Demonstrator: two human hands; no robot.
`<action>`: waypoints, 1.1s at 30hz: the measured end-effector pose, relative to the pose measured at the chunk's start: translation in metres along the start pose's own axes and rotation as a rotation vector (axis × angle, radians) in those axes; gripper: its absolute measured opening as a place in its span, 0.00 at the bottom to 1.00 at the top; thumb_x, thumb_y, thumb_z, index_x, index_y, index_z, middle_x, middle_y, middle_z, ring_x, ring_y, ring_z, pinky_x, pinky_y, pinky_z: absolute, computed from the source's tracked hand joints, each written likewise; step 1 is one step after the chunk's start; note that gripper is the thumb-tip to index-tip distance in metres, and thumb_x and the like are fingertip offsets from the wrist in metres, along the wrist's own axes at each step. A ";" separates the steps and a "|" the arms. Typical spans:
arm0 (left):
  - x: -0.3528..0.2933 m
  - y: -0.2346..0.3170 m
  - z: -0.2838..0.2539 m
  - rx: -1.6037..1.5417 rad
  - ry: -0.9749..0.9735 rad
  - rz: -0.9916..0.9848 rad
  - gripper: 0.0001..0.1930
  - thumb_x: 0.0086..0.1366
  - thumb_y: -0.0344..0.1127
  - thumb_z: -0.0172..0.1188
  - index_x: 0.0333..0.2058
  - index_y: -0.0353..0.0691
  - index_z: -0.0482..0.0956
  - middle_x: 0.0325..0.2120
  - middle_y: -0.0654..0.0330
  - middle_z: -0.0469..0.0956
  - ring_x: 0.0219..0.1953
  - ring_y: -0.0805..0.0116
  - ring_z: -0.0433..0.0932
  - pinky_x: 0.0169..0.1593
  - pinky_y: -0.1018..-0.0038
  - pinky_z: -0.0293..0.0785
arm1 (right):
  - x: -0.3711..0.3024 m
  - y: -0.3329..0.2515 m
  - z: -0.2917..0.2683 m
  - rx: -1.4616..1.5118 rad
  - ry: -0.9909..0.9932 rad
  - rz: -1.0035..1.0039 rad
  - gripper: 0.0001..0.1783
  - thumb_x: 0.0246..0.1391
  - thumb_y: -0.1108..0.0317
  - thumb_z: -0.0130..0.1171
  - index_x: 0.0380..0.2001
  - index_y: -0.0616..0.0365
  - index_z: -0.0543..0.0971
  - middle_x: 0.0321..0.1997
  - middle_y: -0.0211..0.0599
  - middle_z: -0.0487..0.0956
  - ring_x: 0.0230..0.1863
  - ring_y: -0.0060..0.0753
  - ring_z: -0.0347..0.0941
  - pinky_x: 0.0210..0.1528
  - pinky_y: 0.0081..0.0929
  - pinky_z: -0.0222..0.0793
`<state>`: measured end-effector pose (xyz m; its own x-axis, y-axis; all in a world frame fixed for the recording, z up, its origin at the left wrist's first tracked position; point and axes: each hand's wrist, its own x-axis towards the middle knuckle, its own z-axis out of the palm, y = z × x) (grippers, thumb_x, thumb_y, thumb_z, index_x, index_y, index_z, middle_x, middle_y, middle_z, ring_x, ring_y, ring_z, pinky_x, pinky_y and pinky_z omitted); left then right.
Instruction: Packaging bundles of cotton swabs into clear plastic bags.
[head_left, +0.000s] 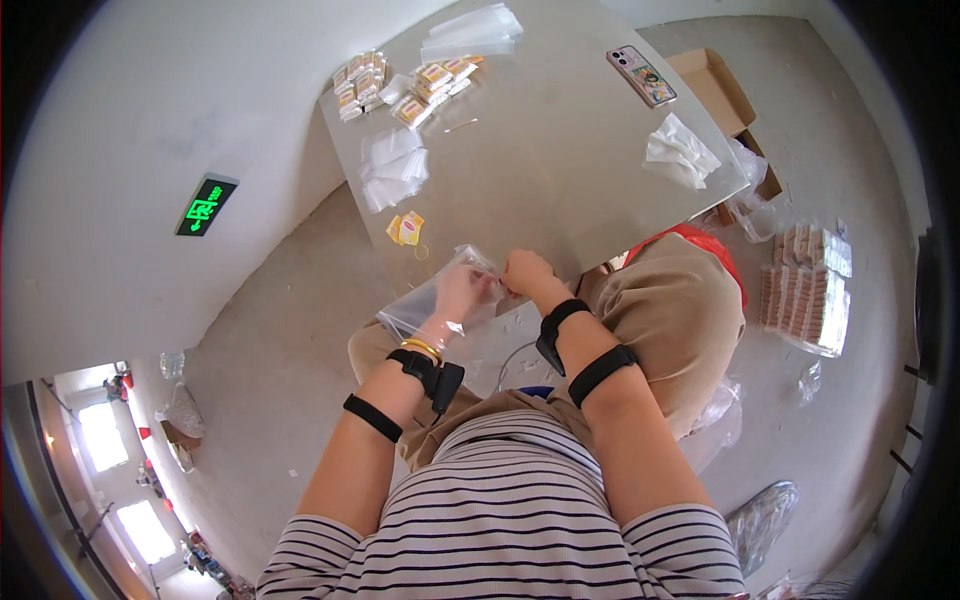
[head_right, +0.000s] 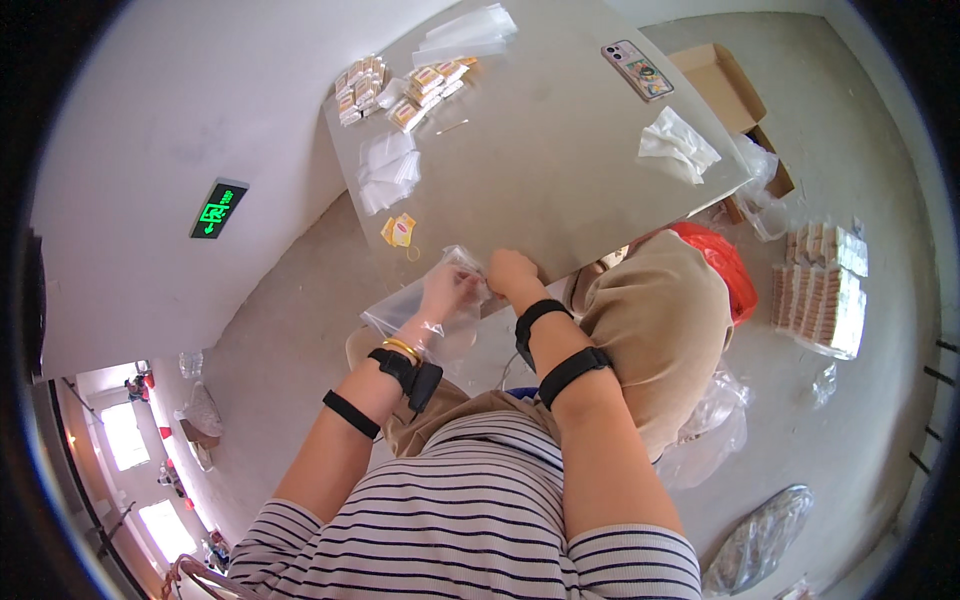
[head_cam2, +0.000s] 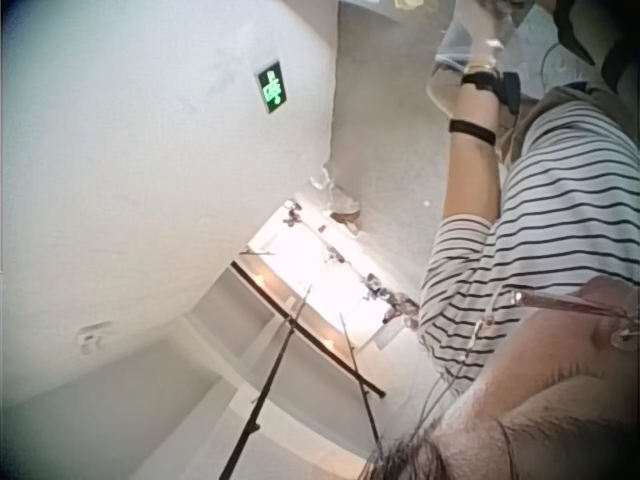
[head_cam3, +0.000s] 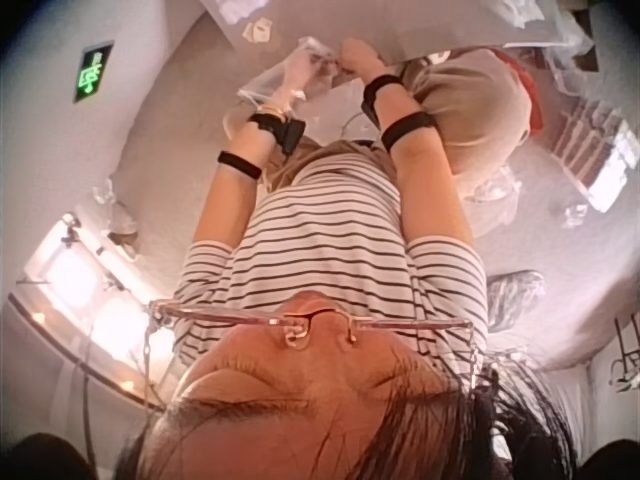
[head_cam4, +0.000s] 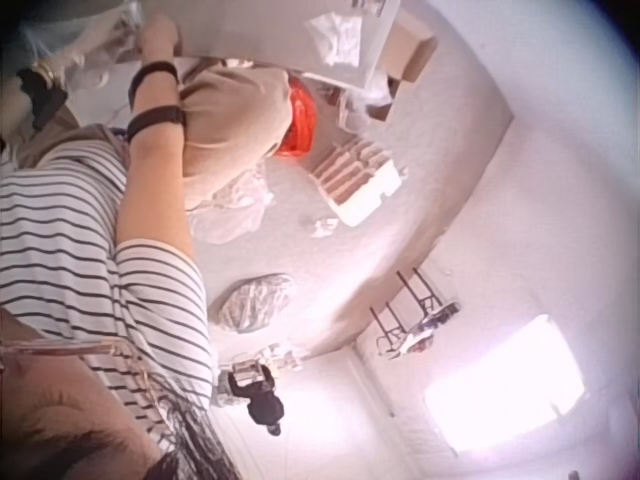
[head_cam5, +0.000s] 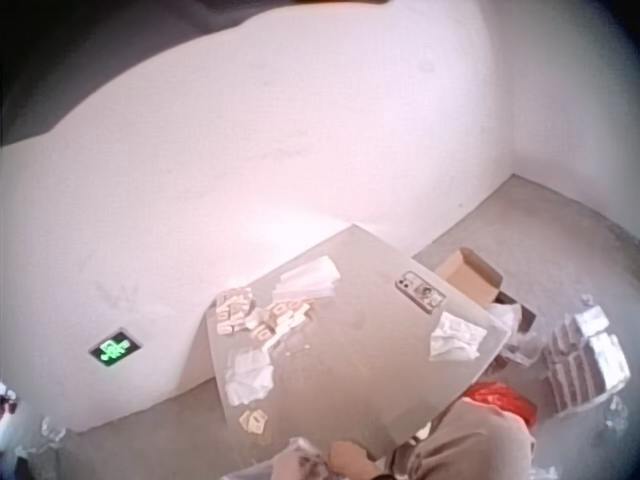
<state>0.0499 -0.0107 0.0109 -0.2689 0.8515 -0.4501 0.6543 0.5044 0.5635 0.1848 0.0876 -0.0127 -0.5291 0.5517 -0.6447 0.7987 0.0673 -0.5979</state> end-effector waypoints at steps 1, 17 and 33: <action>-0.001 -0.010 0.003 -0.006 0.073 0.090 0.11 0.59 0.38 0.60 0.36 0.39 0.82 0.34 0.49 0.81 0.37 0.51 0.79 0.41 0.64 0.74 | -0.003 -0.004 -0.002 -0.005 0.000 -0.007 0.10 0.29 0.77 0.65 0.22 0.58 0.84 0.31 0.48 0.83 0.38 0.48 0.81 0.39 0.37 0.76; -0.186 0.006 -0.124 -0.403 0.450 0.007 0.17 0.68 0.45 0.55 0.45 0.37 0.71 0.31 0.61 0.79 0.32 0.75 0.79 0.33 0.78 0.73 | -0.017 -0.002 -0.032 0.095 0.337 -0.181 0.09 0.52 0.64 0.56 0.30 0.57 0.78 0.27 0.41 0.81 0.29 0.40 0.78 0.35 0.35 0.73; -0.129 0.062 -0.095 -0.982 0.200 0.104 0.10 0.65 0.35 0.54 0.37 0.33 0.75 0.27 0.59 0.81 0.29 0.73 0.81 0.29 0.79 0.72 | -0.198 -0.106 -0.070 -0.080 0.231 -0.719 0.30 0.50 0.58 0.66 0.55 0.57 0.71 0.55 0.46 0.71 0.57 0.46 0.67 0.57 0.38 0.64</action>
<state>0.0579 -0.0759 0.1697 -0.4163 0.8607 -0.2929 -0.1672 0.2442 0.9552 0.2247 0.0297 0.2120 -0.8610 0.5085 0.0124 0.3026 0.5318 -0.7910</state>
